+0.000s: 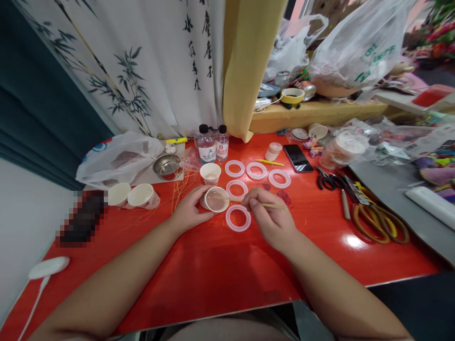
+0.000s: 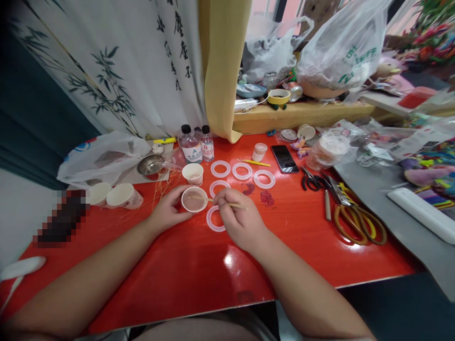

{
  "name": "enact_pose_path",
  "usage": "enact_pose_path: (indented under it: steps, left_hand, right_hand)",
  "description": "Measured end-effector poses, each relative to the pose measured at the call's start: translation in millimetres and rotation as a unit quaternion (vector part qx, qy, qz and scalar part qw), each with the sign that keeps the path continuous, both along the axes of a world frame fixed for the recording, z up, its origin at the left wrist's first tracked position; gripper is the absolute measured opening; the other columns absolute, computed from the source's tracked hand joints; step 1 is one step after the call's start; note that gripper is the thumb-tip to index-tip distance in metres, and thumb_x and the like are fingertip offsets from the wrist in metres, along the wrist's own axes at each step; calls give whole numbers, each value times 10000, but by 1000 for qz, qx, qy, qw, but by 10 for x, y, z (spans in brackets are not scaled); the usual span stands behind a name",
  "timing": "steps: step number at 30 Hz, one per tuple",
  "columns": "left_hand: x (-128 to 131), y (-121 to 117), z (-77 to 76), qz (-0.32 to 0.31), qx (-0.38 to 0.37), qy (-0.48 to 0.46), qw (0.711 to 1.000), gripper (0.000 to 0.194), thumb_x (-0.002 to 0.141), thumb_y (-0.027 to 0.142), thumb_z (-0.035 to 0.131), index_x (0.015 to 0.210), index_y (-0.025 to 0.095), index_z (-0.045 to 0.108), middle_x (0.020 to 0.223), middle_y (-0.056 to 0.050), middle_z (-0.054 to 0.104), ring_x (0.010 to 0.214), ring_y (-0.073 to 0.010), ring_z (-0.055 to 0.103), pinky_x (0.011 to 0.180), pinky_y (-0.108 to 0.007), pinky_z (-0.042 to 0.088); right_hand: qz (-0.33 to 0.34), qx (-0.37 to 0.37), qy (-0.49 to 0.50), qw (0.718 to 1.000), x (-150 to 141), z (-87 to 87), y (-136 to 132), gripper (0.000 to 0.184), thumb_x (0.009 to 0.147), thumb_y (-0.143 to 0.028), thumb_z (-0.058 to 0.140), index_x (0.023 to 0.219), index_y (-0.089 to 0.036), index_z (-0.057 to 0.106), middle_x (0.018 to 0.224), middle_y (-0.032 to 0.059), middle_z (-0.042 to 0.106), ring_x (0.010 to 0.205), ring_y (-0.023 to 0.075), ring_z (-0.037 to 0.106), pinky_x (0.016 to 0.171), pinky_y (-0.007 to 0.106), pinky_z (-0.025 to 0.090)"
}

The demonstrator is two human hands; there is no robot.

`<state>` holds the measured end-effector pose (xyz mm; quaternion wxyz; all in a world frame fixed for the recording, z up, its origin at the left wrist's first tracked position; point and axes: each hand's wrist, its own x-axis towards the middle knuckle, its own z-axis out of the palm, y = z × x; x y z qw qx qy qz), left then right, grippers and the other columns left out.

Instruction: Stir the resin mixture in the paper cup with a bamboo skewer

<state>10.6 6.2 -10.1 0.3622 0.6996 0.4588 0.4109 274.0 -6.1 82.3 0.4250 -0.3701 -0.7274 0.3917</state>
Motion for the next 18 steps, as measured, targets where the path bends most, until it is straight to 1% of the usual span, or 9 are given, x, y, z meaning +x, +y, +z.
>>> enact_pose_path:
  steps: [4,8,11,14,18]
  left_hand:
    - [5,2,9,-4,0,-9,1000,717,765,221,848,1437,259,603,1461,-136,673,1346,-346,658,1174,-541,510]
    - [6,6,12,-8,2,-5,1000,716,767,212,846,1436,259,598,1466,-137,670,1354,-349,652,1180,-548,503]
    - [5,7,10,-8,0,-5,1000,706,773,228,850,1431,255,598,1462,-138,671,1351,-349,654,1186,-549,496]
    - [6,6,12,-7,-4,-3,1000,703,771,222,849,1427,249,601,1461,-140,672,1347,-352,657,1184,-548,495]
    - [13,3,27,-9,-1,-3,1000,699,773,227,846,1428,251,603,1460,-139,673,1348,-352,656,1183,-547,494]
  right_hand:
    - [32,18,-10,999,4,-3,4,200,994,-174,481,863,-214,626,749,11,603,666,159,547,628,290,439]
    - [35,58,-20,998,12,-18,26,199,987,-137,477,873,-217,619,783,16,619,704,162,570,670,302,456]
    - [47,48,-7,998,19,-17,29,225,992,-121,458,865,-216,618,789,15,627,699,156,574,659,296,457]
    - [37,51,-11,998,21,-10,18,229,991,-117,460,855,-214,617,780,13,620,696,155,572,658,296,456]
    - [61,55,-1,997,21,-7,7,228,1003,-126,447,885,-214,621,795,17,621,700,156,577,658,299,469]
